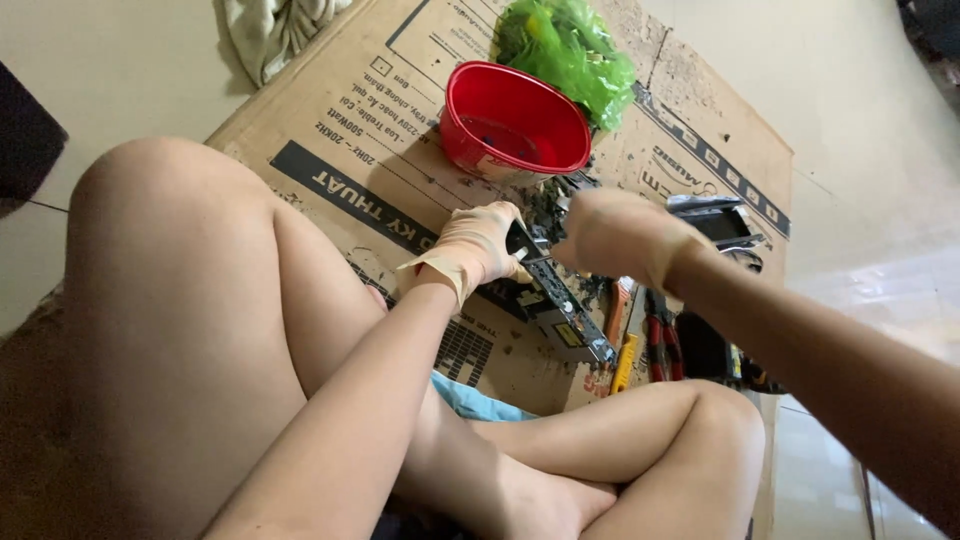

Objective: The person sits on a cardboard sheet on the floor and uses a small metal tool to scrape and clean a black electronic component. They hold the component in their left hand and use the tool in their right hand to remove debris, which falls onto the cardboard below.

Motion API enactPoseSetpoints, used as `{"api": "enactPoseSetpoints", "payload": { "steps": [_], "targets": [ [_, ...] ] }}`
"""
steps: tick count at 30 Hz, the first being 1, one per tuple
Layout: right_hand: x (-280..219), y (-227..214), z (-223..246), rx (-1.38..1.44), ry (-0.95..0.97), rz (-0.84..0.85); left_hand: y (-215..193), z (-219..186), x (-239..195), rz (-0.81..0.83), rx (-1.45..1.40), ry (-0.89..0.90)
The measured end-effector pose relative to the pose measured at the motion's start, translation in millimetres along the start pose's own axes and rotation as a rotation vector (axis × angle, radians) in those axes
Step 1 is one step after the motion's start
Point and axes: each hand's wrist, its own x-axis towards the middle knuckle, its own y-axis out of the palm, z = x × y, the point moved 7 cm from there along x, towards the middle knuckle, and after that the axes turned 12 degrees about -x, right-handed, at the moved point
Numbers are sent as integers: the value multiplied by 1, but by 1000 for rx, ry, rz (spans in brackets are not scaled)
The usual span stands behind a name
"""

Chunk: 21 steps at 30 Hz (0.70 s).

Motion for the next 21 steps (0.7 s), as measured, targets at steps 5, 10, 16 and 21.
{"api": "enactPoseSetpoints", "payload": {
  "steps": [5, 10, 16, 21],
  "targets": [
    [-10, 85, 18, 923, 379, -123, 14, 9, 18, 21, 8, -6],
    [2, 126, 50, 1041, 497, -159, 7, 1, 8, 14, -24, -28],
    [11, 137, 81, 1327, 640, -178, 9, 6, 7, 16, -30, -56],
    [-14, 137, 63, 1477, 722, -363, 10, 5, 3, 23, -28, -65]
  ]
}}
